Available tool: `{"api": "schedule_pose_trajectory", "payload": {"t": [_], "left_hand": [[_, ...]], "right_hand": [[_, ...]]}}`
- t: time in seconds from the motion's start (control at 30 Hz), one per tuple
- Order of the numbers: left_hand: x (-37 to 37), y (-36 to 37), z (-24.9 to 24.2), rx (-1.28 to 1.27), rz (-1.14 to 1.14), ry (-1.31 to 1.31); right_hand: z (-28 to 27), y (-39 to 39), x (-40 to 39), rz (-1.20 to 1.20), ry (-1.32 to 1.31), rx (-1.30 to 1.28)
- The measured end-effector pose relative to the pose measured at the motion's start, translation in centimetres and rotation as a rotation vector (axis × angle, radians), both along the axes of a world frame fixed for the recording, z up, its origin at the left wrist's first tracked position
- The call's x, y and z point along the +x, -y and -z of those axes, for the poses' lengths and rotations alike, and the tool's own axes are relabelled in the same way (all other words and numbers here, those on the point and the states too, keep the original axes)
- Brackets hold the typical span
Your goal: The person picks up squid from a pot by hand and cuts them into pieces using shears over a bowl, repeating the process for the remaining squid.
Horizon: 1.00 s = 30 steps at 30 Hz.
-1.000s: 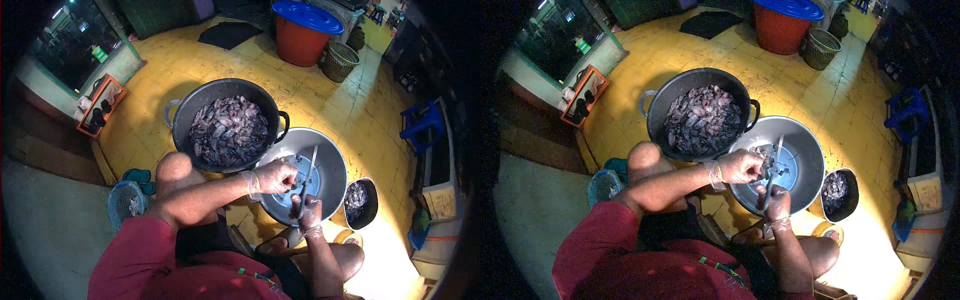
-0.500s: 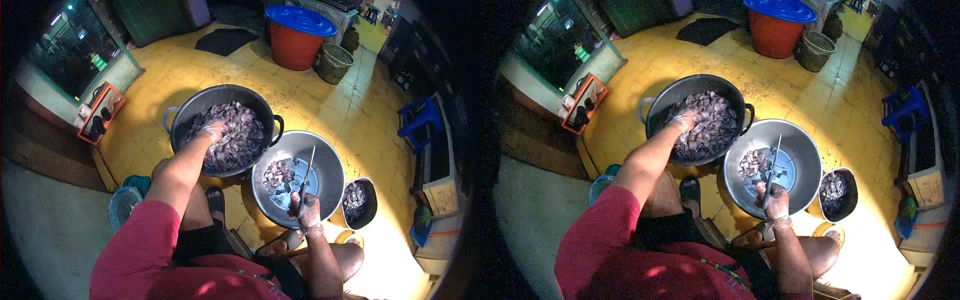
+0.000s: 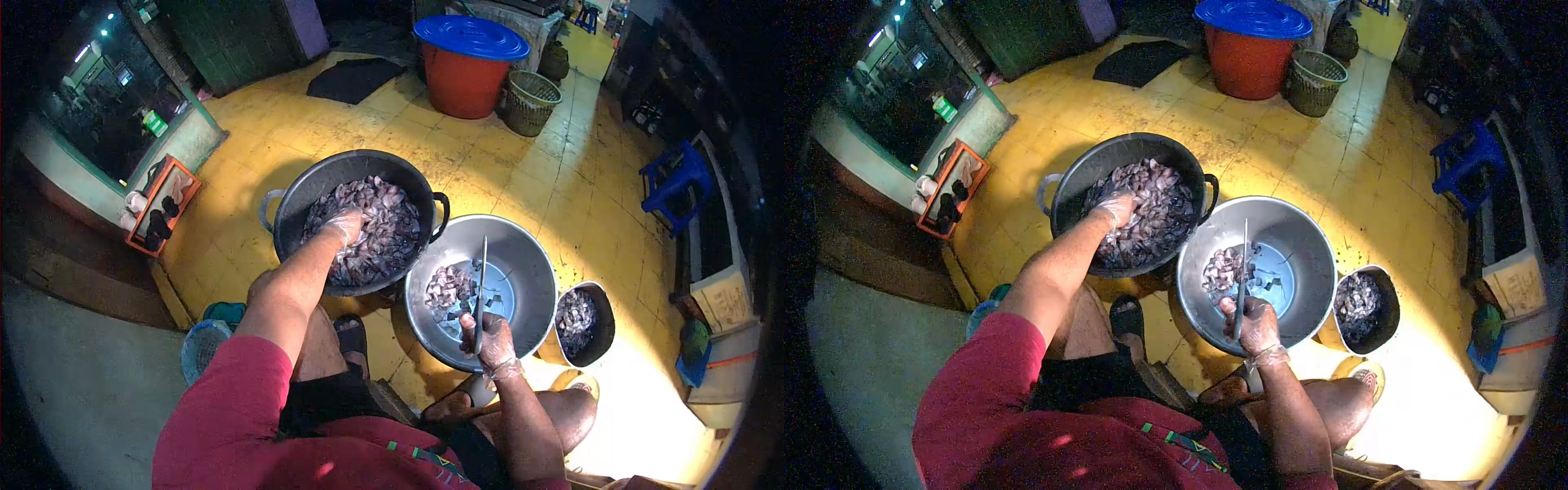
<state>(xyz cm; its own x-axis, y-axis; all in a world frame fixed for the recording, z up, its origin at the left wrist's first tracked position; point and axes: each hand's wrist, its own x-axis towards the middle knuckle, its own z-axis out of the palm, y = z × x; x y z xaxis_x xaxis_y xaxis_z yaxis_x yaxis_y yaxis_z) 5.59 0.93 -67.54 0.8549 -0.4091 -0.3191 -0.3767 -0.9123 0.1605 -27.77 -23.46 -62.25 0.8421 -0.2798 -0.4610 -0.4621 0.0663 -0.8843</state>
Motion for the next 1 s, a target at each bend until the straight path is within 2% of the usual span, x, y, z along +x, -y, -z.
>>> {"api": "schedule_pose_trajectory", "payload": {"t": [0.07, 0.17, 0.2, 0.23, 0.3, 0.37, 0.43, 0.5, 0.57, 0.63, 0.73, 0.83, 1.0], "left_hand": [[-1.4, 0.4, -3.0, 0.019, -0.054, -0.037], [1.5, 0.2, -2.9, -0.044, -0.079, -0.135], [1.2, 0.4, -3.3, -0.085, -0.018, 0.040], [0.6, 0.6, -3.6, -0.084, -0.011, 0.043], [-2.2, 1.3, -4.6, -0.702, -0.181, -0.437], [-7.7, 3.1, -8.0, -1.050, -0.082, -0.652], [-12.1, 4.8, -10.4, -1.107, -0.034, -0.765], [-14.3, 5.3, -10.4, -1.094, 0.003, -0.898], [-15.6, 6.3, -9.2, -1.095, 0.204, -0.808], [-16.3, 6.8, -10.8, -1.011, 0.079, -0.985], [-15.9, 7.1, -9.6, -1.064, 0.018, -1.138], [-15.8, 7.3, -9.5, -1.113, 0.013, -1.278], [-15.3, 7.6, -8.5, -1.087, 0.021, -1.218]], "right_hand": [[0.3, 0.2, -0.1, -0.024, -0.029, -0.046], [0.4, 0.3, 0.1, -0.071, -0.069, -0.088], [0.5, 0.2, 0.2, -0.091, -0.080, -0.082], [0.6, 0.1, 0.2, -0.084, -0.078, -0.080], [1.2, 0.0, 0.3, -0.175, -0.043, -0.098], [1.1, -0.1, 0.3, -0.233, -0.087, -0.141], [-0.3, -0.6, 0.2, -0.396, -0.039, -0.334], [-0.9, -0.6, 0.1, -0.419, -0.081, -0.321], [0.1, -0.5, -0.2, -0.417, -0.010, -0.297], [0.0, -0.4, -0.4, -0.405, -0.009, -0.268], [-0.5, -0.3, -0.2, -0.371, 0.118, -0.263], [-0.3, -0.1, -0.1, -0.381, -0.018, -0.205], [0.4, -0.3, -0.3, -0.384, 0.052, -0.283]]}}
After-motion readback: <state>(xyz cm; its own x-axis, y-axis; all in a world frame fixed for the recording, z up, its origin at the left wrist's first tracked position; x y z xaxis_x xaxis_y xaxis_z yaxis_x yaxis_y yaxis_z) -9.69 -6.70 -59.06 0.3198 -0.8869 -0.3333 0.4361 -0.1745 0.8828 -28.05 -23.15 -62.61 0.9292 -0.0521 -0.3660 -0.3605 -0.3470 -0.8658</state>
